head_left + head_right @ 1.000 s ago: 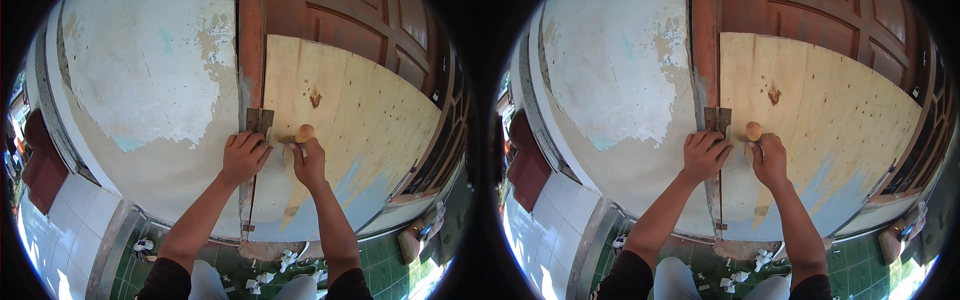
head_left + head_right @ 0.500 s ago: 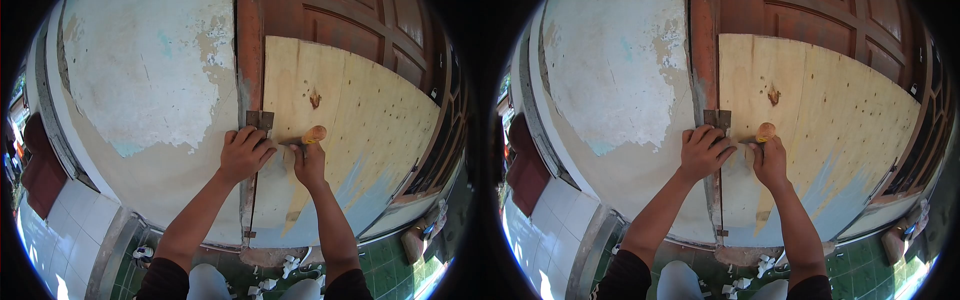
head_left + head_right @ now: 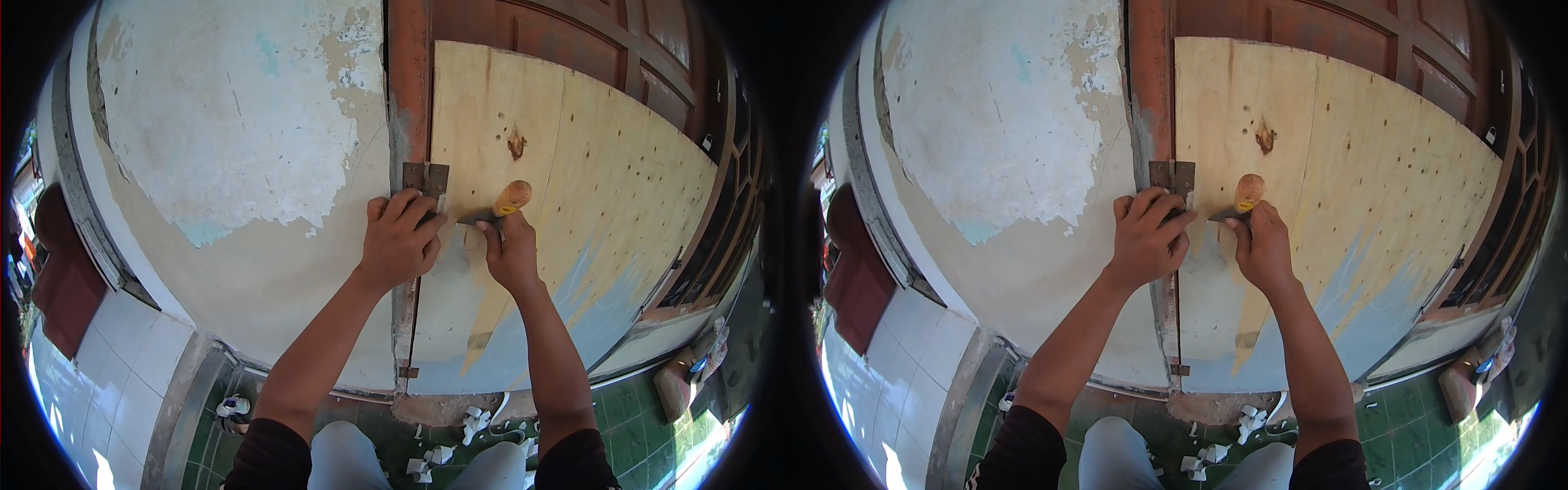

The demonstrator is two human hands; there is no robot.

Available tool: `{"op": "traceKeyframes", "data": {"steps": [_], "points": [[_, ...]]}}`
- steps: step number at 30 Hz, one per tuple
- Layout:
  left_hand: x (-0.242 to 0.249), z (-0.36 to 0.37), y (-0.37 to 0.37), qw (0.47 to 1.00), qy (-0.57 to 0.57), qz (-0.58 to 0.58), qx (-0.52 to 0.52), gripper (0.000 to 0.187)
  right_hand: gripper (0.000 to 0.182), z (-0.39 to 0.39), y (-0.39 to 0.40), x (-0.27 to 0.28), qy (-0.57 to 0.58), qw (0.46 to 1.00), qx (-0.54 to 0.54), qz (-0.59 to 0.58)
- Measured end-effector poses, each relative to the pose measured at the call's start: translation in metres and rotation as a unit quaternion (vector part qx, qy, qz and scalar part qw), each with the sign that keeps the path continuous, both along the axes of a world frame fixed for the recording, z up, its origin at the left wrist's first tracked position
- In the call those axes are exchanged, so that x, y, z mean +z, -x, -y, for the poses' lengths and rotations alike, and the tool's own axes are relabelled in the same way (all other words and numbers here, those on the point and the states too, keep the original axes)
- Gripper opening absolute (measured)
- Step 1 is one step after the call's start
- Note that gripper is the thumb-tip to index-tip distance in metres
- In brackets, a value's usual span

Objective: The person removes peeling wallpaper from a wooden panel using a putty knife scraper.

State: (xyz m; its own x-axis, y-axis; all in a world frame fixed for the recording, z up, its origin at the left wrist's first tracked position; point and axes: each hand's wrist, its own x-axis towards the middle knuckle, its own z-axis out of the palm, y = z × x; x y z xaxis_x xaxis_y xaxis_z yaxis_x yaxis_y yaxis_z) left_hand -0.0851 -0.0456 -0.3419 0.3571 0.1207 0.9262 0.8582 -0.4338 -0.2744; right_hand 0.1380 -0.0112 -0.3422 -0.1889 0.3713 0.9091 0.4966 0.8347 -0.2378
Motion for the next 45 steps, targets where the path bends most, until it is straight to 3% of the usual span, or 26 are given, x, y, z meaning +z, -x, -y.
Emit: {"op": "traceKeyframes", "data": {"steps": [7,10,13,16,19,27,39,45], "points": [[-0.003,-0.002,-0.019,0.999,-0.005,0.043,0.000,0.023,0.019,0.003,-0.003,0.006,0.012,1.000,-0.011,0.026],[-0.007,-0.004,-0.022,0.999,-0.013,0.049,0.005,0.021,0.018,0.012,-0.009,0.007,0.103,0.994,0.018,-0.028],[-0.007,-0.005,-0.025,0.998,-0.020,0.060,-0.001,0.018,0.019,0.000,-0.014,0.001,0.069,0.966,0.156,-0.196],[-0.007,-0.008,-0.025,0.998,-0.032,0.056,-0.002,0.016,0.021,0.007,-0.025,-0.005,0.076,0.988,0.058,-0.120],[-0.011,-0.013,-0.022,0.998,-0.055,0.030,0.000,0.017,0.022,-0.002,-0.031,-0.023,0.133,0.978,0.061,-0.151],[-0.014,-0.018,-0.026,0.999,-0.034,-0.016,0.028,0.015,0.020,0.001,-0.025,-0.020,0.115,0.967,0.110,-0.199],[-0.089,0.016,-0.035,0.993,0.094,0.064,-0.027,0.012,0.023,0.006,-0.024,-0.016,0.128,0.971,0.091,-0.181],[-0.140,0.037,-0.038,0.989,0.106,0.074,-0.067,0.013,0.025,0.002,-0.024,-0.018,0.126,0.970,0.097,-0.182]]}}
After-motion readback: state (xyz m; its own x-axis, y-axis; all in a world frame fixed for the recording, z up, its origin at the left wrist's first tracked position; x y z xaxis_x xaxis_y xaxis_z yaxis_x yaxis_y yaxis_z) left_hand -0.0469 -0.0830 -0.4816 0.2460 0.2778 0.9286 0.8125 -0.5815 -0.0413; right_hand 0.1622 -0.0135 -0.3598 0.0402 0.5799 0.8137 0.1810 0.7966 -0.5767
